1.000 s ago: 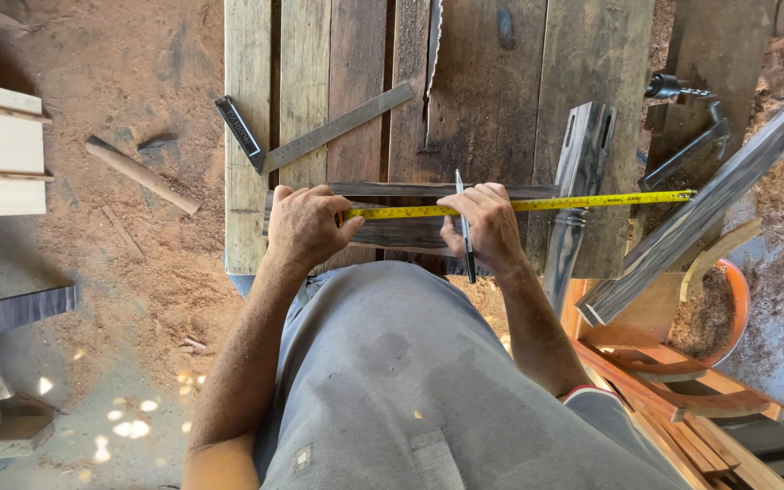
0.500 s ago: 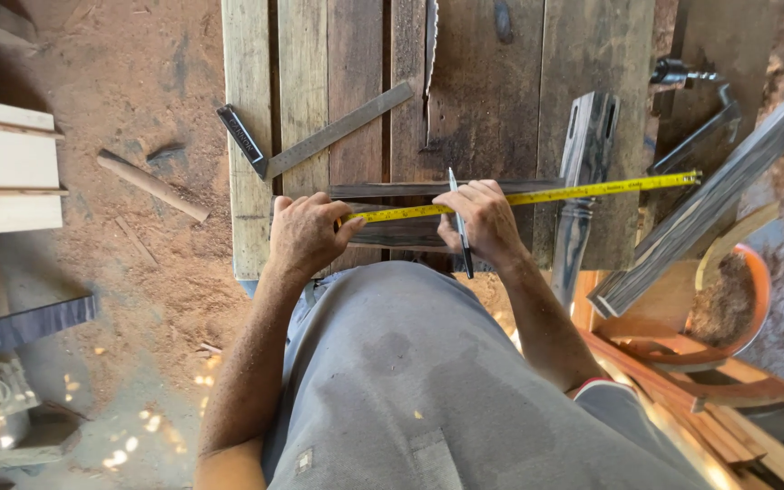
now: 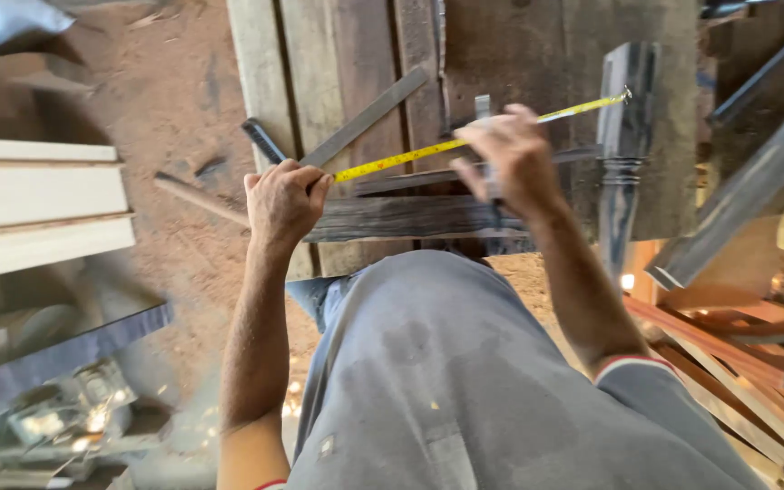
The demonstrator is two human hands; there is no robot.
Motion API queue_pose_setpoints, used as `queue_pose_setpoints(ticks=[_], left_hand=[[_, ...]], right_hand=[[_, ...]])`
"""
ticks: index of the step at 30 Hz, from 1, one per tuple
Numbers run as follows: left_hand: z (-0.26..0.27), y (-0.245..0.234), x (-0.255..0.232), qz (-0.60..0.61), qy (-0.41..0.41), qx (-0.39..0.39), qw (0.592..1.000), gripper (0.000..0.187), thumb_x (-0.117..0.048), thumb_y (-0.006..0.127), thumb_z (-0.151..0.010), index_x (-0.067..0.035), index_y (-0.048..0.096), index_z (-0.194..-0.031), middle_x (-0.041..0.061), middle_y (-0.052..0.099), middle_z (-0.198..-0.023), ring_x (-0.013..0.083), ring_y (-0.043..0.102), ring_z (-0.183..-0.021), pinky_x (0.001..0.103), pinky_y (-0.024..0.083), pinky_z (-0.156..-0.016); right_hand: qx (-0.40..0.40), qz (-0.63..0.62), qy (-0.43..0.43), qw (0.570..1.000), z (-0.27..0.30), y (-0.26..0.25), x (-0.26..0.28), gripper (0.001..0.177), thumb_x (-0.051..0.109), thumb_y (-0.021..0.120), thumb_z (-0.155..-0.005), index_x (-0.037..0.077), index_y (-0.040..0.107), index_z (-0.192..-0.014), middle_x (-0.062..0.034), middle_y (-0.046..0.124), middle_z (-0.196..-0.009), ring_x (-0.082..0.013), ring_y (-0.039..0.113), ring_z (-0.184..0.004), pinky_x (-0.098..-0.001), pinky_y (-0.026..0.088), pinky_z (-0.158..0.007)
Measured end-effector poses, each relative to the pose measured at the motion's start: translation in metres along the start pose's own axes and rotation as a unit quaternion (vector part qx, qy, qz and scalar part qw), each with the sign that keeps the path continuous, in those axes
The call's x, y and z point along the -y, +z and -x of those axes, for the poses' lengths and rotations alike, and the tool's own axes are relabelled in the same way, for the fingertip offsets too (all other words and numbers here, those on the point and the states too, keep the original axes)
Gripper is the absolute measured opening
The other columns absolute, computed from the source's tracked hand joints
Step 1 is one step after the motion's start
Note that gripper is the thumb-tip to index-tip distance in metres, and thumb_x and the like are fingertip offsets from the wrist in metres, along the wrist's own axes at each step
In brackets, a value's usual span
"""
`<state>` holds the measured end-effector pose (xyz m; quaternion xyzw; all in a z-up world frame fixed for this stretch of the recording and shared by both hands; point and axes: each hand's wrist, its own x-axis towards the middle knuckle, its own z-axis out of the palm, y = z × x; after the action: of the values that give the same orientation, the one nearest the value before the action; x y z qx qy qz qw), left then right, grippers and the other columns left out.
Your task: The recorder uses a tape measure and a ruler to measure and mark wooden components on a workbench in a workshop.
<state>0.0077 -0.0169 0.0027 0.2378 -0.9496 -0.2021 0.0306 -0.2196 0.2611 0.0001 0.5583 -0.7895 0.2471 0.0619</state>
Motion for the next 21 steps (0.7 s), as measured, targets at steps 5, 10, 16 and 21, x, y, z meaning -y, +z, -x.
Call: queue_pose_setpoints(ticks=[5,10,16,21], left_hand=[[-0.007,-0.005,0.019,-0.017,-0.025,0.028,0.999,0.018,-0.036,0.073,-0.094,-0.021,0.083,-0.095,-0.001,0.071,-0.086,0.0192,0.066,-0.086,0.044,0.037,-0.081],[-0.017,0.015,0.0,-0.016,-0.055,0.148,0.987,0.023,-0.041,0.067,-0.099,-0.023,0.082,-0.1,0.002,0.069,-0.084,0.0205,0.066,-0.08,0.045,0.038,-0.084],[-0.019,0.045,-0.003,-0.065,-0.007,0.114,0.991,0.026,-0.044,0.069,-0.094,-0.021,0.082,-0.094,0.003,0.07,-0.092,0.0232,0.066,-0.094,0.047,0.04,-0.084],[-0.018,0.045,0.001,-0.082,-0.041,0.153,0.984,0.027,-0.045,0.068,-0.095,-0.022,0.082,-0.096,0.003,0.071,-0.095,0.0224,0.067,-0.097,0.048,0.04,-0.088]], right_hand=[[-0.125,0.027,0.058,0.99,0.051,-0.006,-0.028,0.027,0.025,0.078,-0.106,0.005,0.07,-0.122,-0.0159,0.076,-0.121,-0.0269,0.069,-0.119,-0.0489,0.045,-0.117],[-0.155,0.02,0.113,0.981,0.086,0.02,-0.028,0.012,0.017,0.073,-0.107,0.007,0.071,-0.113,-0.0117,0.078,-0.109,-0.0234,0.069,-0.102,-0.0438,0.049,-0.103],[-0.092,0.006,0.105,0.99,0.07,0.048,-0.002,0.011,0.017,0.072,-0.105,0.009,0.072,-0.113,-0.0143,0.078,-0.116,-0.0257,0.072,-0.109,-0.043,0.05,-0.105],[-0.013,0.002,0.128,0.992,0.044,0.055,0.009,0.021,0.026,0.075,-0.102,0.012,0.074,-0.117,-0.0162,0.076,-0.124,-0.032,0.066,-0.127,-0.0521,0.038,-0.116]])
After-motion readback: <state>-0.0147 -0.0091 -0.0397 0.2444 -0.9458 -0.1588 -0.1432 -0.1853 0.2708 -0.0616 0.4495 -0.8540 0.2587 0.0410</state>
